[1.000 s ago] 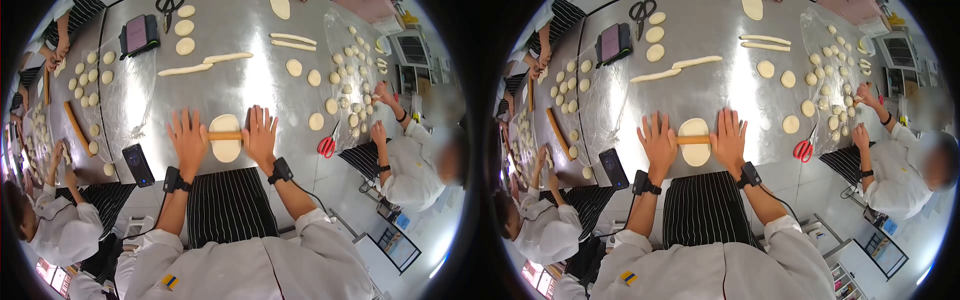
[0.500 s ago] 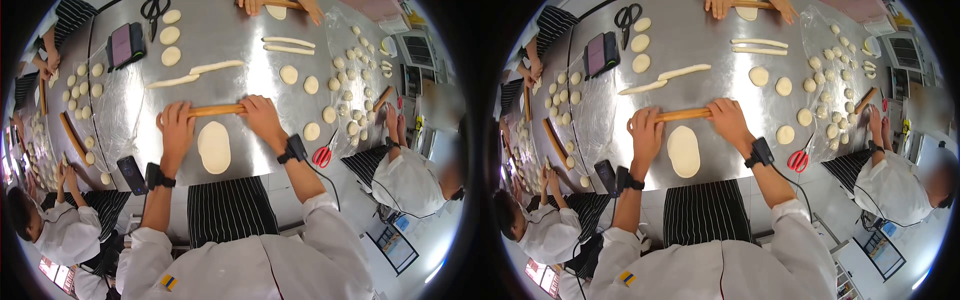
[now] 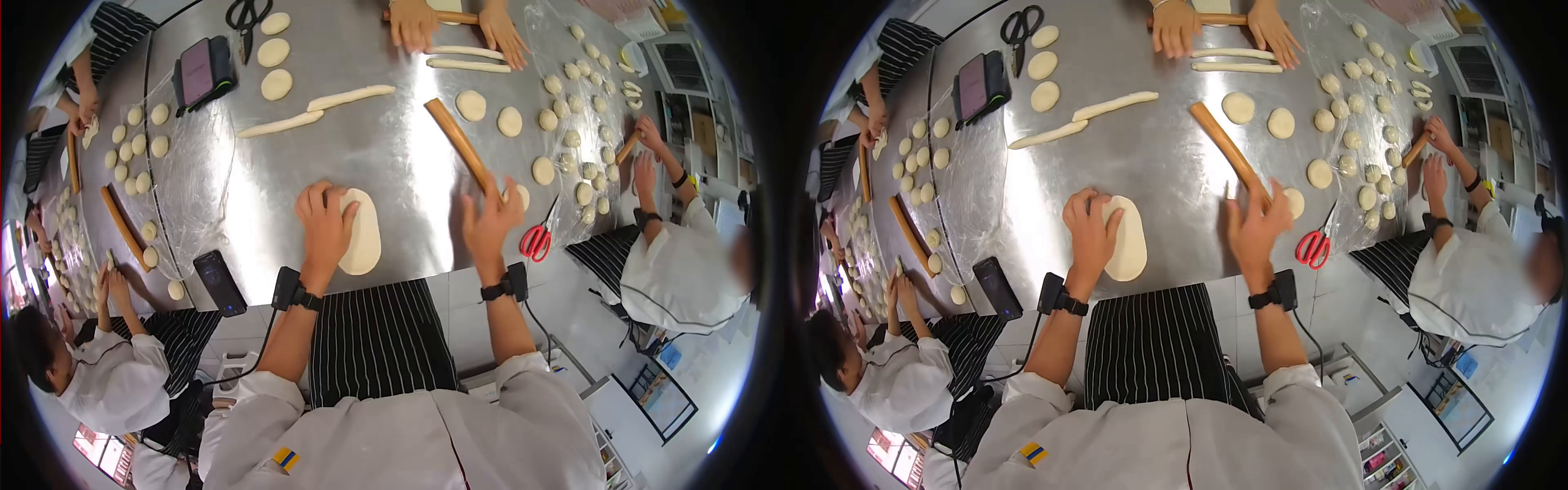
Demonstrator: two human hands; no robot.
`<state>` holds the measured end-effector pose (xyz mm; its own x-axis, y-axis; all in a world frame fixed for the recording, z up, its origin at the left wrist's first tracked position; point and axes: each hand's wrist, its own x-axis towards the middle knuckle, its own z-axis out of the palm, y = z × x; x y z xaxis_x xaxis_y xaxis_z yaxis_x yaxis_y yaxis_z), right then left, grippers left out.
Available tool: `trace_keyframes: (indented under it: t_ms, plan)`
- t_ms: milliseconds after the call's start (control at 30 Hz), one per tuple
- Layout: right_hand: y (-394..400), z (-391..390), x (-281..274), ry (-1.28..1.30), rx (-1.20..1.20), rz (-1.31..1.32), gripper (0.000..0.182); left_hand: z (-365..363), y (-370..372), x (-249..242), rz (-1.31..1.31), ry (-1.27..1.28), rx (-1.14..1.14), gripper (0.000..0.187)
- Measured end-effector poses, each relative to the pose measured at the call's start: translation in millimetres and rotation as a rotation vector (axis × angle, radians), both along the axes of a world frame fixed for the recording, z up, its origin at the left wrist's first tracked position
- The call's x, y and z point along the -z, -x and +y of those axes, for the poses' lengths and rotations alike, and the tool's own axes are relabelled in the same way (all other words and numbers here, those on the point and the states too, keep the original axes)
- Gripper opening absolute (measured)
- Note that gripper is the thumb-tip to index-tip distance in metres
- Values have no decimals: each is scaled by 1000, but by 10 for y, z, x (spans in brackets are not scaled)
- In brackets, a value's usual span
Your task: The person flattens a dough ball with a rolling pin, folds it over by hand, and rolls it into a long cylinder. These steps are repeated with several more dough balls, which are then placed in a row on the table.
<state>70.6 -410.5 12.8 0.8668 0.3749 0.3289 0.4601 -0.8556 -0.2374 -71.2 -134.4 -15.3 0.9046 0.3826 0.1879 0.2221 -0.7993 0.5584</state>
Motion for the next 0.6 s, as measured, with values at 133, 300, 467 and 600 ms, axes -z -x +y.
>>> trace_keyframes:
  t_ms: [133, 300, 467, 600]
  plan:
    - [83, 1101, -98, -197, -585, 418, 62, 88, -12, 112, -52, 136, 84, 38]
    - [19, 1521, -90, -125, -796, 506, 47, 65, -27, -122, 45, -10, -153, 34]
    - [90, 1570, -64, 70, -765, 728, 31, 226, -21, 25, -87, 9, 97, 23]
    - [168, 1496, -258, -151, -742, 629, 21, 221, 130, -285, 439, 552, 112, 19]
